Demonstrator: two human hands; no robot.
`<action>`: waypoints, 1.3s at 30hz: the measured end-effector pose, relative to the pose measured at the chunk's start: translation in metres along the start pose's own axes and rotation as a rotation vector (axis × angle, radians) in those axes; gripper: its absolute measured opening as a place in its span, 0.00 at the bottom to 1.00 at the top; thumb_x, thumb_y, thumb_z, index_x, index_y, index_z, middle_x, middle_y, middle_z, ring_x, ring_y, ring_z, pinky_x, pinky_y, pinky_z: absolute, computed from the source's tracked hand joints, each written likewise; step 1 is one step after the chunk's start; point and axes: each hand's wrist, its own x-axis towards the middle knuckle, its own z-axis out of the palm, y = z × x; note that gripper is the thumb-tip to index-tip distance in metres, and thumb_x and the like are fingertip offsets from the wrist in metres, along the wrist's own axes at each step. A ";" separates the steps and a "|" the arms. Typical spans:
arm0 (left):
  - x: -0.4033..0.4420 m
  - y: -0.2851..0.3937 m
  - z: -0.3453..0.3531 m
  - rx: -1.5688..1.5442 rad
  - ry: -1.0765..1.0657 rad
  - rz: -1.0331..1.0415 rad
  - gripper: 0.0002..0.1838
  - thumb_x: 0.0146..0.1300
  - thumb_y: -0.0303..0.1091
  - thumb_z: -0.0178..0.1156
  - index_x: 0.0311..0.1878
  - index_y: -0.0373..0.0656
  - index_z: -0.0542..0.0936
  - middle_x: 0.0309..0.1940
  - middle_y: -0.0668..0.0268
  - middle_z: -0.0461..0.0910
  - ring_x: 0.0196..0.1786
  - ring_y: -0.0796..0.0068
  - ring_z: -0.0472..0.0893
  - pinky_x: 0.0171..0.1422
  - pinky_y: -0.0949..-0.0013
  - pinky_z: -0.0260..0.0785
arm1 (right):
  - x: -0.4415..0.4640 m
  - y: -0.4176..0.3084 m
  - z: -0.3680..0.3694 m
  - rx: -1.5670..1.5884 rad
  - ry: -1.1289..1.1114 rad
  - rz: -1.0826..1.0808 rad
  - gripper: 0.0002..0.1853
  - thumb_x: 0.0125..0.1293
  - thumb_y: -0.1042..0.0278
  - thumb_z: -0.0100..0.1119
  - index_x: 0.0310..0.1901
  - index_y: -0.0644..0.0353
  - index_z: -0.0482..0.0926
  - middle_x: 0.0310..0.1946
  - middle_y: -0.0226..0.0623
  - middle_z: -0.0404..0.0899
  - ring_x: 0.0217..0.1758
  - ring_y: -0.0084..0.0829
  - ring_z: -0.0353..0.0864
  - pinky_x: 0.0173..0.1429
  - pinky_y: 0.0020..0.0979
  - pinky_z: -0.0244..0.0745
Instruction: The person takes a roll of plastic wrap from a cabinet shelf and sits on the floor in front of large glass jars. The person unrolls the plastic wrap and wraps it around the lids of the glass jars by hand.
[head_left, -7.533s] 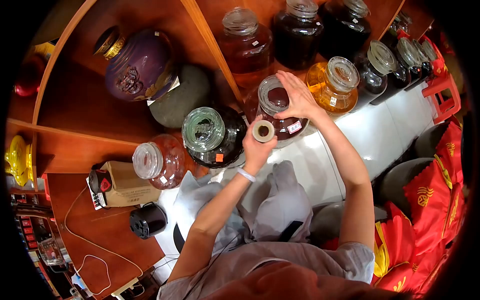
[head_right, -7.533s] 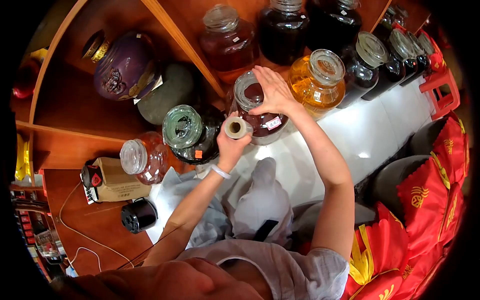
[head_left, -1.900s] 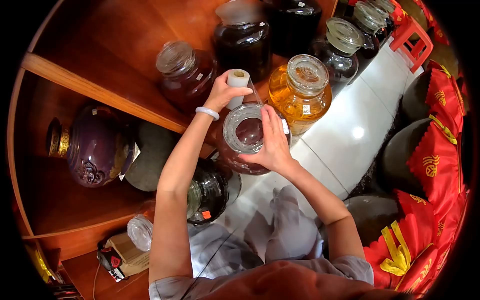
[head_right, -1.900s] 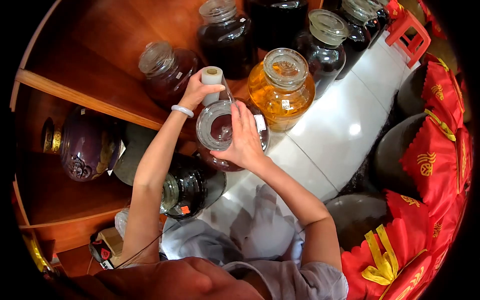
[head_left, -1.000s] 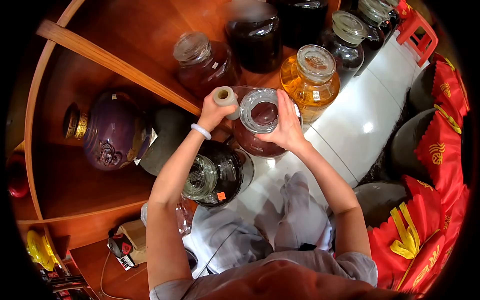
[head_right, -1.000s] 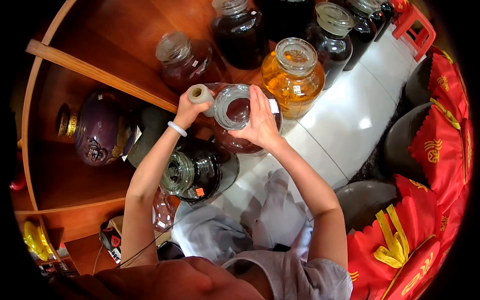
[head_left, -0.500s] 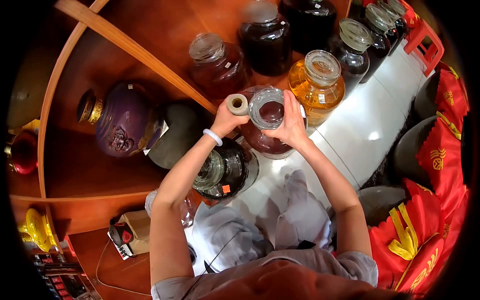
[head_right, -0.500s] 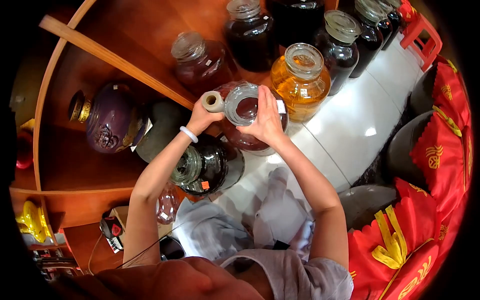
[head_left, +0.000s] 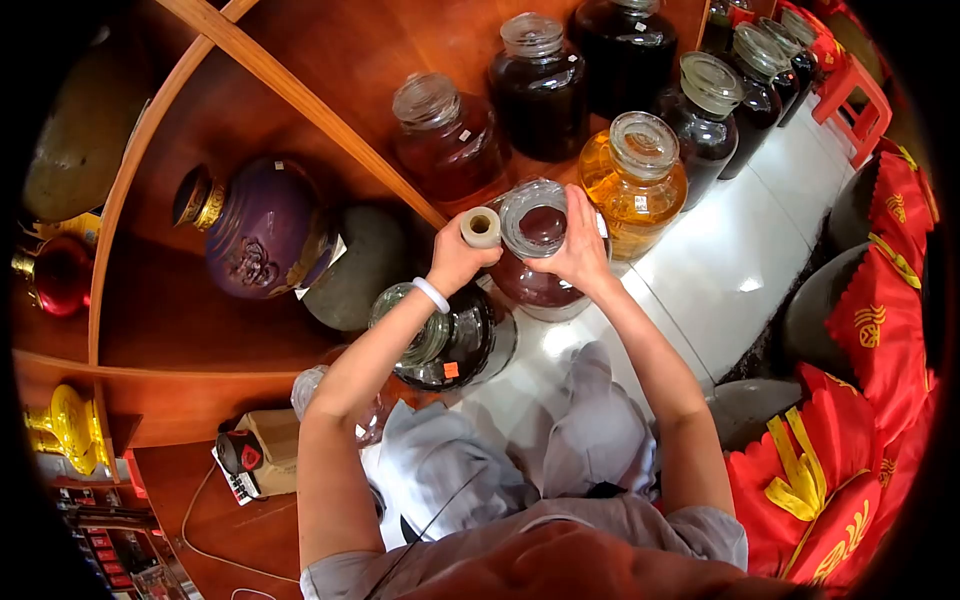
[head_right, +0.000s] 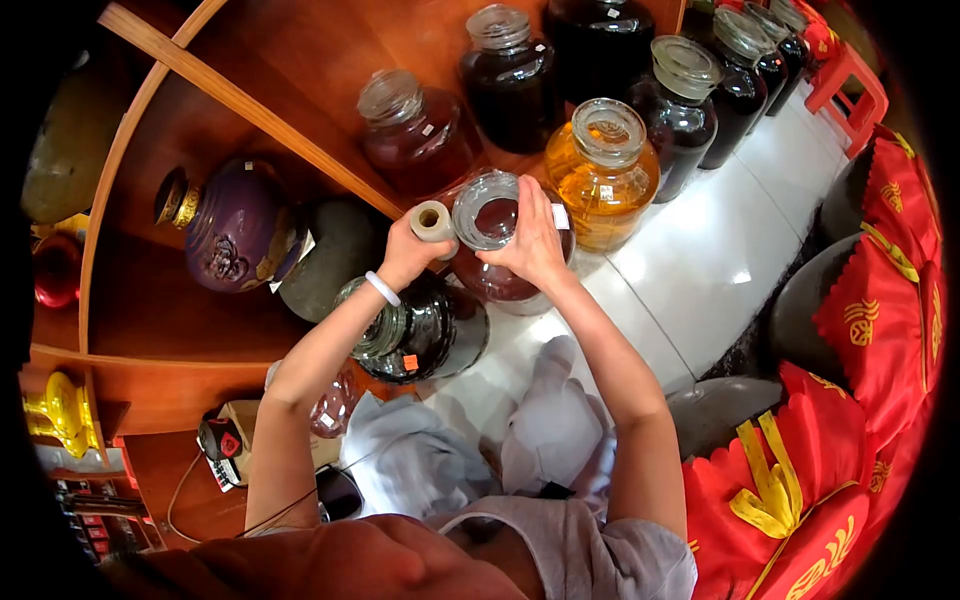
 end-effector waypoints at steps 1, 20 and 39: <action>-0.004 0.000 0.002 0.009 0.022 -0.006 0.25 0.36 0.28 0.69 0.44 0.37 0.77 0.38 0.63 0.80 0.40 0.77 0.78 0.48 0.72 0.70 | -0.001 0.000 0.000 -0.005 0.008 0.000 0.61 0.29 0.56 0.77 0.64 0.71 0.48 0.63 0.57 0.51 0.66 0.52 0.53 0.68 0.42 0.53; -0.042 0.020 0.039 -0.193 0.264 -0.111 0.28 0.36 0.27 0.70 0.45 0.36 0.71 0.39 0.62 0.77 0.42 0.72 0.77 0.51 0.70 0.69 | -0.002 -0.004 0.000 -0.039 0.021 0.017 0.60 0.29 0.56 0.76 0.64 0.71 0.49 0.63 0.57 0.53 0.67 0.51 0.53 0.69 0.41 0.52; -0.074 0.018 0.070 -0.060 0.407 0.113 0.30 0.34 0.28 0.66 0.47 0.36 0.71 0.42 0.57 0.75 0.45 0.59 0.77 0.51 0.64 0.69 | 0.004 -0.007 -0.001 -0.035 -0.001 -0.071 0.58 0.28 0.57 0.76 0.63 0.65 0.52 0.61 0.52 0.55 0.63 0.53 0.57 0.65 0.43 0.58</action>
